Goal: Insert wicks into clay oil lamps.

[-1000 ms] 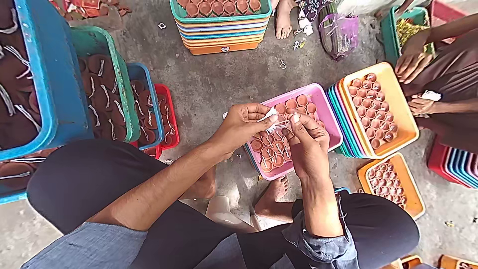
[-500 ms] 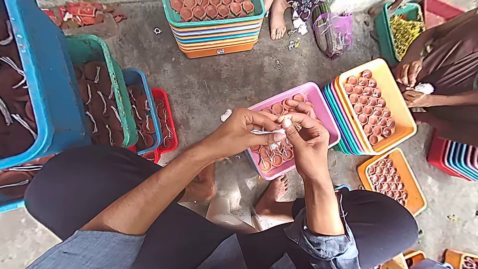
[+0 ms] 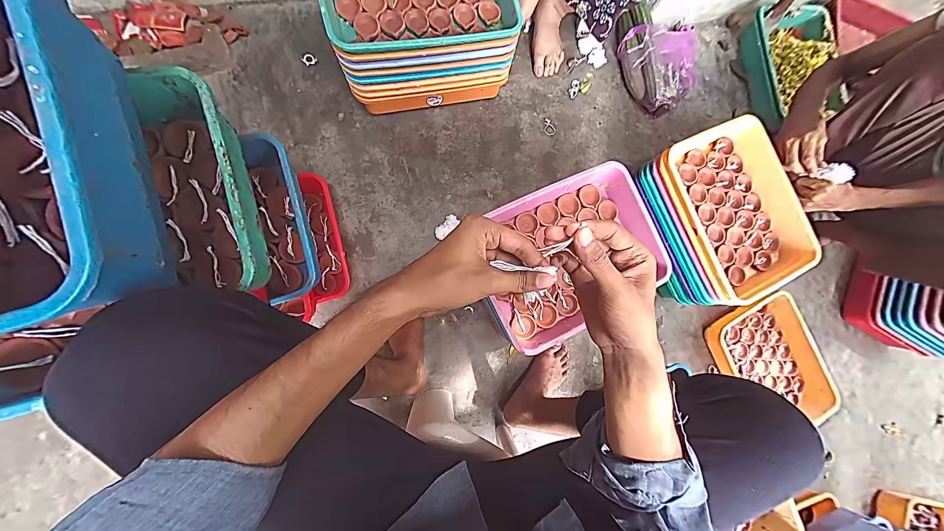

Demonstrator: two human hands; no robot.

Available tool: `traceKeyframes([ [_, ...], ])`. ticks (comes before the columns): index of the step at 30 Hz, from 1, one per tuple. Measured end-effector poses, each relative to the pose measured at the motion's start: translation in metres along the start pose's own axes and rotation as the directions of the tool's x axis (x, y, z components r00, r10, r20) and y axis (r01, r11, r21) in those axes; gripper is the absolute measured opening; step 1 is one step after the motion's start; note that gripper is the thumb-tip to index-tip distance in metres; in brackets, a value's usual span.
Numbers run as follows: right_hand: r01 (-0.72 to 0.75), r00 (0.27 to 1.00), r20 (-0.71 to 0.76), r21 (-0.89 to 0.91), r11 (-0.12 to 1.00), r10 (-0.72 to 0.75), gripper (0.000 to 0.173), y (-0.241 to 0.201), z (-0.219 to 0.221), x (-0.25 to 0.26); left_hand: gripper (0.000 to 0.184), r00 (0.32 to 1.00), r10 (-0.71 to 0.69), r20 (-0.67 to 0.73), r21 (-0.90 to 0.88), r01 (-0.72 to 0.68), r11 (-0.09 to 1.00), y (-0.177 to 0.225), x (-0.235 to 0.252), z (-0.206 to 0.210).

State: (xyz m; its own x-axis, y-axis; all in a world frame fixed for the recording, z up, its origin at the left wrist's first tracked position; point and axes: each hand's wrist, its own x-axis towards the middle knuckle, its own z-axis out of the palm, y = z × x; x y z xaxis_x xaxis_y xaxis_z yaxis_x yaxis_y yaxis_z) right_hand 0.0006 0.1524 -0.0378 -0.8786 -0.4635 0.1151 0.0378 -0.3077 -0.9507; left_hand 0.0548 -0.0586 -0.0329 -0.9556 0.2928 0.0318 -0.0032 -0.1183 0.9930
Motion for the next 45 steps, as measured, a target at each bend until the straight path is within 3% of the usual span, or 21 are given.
traceKeyframes([
  [6, 0.111, 0.994, 0.007, -0.207, 0.972, -0.112, 0.012, 0.001, -0.004, 0.002, 0.012, 0.99, 0.132, -0.056, 0.213, -0.117, 0.97, -0.001, 0.002, -0.008],
  [10, 0.112, 0.993, 0.054, -0.228, 0.967, -0.102, 0.012, 0.001, -0.001, 0.002, 0.011, 0.98, 0.199, -0.005, 0.218, -0.193, 0.957, 0.0, 0.002, -0.003],
  [14, 0.078, 0.991, 0.122, -0.163, 0.983, -0.059, 0.013, 0.002, 0.004, 0.002, 0.012, 0.996, 0.082, 0.026, 0.058, -0.083, 0.995, -0.004, 0.0, 0.005],
  [19, -0.018, 0.996, 0.083, 0.003, 1.0, 0.018, 0.015, 0.001, 0.004, 0.0, 0.013, 0.999, 0.046, 0.01, 0.018, -0.046, 0.999, -0.003, 0.0, 0.004],
  [23, -0.038, 0.998, 0.04, 0.008, 0.999, 0.038, 0.033, 0.001, 0.005, -0.001, 0.012, 0.999, 0.045, 0.005, 0.002, -0.045, 0.999, -0.002, 0.0, 0.004],
  [26, -0.03, 1.0, -0.002, -0.019, 0.999, 0.03, 0.041, 0.001, 0.002, 0.0, 0.013, 0.999, 0.037, 0.0, 0.011, -0.037, 0.999, -0.002, -0.001, 0.004],
  [30, -0.012, 1.0, -0.027, -0.095, 0.995, 0.01, 0.036, 0.0, -0.004, 0.001, 0.012, 1.0, 0.02, 0.006, -0.006, -0.02, 1.0, 0.0, 0.0, 0.004],
  [38, 0.13, 0.99, 0.109, -0.423, 0.897, -0.092, 0.017, -0.012, -0.017, 0.001, 0.011, 0.999, 0.0, 0.036, -0.012, 0.0, 1.0, 0.001, 0.0, 0.002],
  [45, 0.103, 0.988, 0.149, -0.444, 0.89, -0.04, 0.011, -0.015, -0.029, 0.003, 0.014, 0.986, -0.163, 0.02, -0.006, 0.163, 0.987, 0.01, -0.002, -0.003],
])
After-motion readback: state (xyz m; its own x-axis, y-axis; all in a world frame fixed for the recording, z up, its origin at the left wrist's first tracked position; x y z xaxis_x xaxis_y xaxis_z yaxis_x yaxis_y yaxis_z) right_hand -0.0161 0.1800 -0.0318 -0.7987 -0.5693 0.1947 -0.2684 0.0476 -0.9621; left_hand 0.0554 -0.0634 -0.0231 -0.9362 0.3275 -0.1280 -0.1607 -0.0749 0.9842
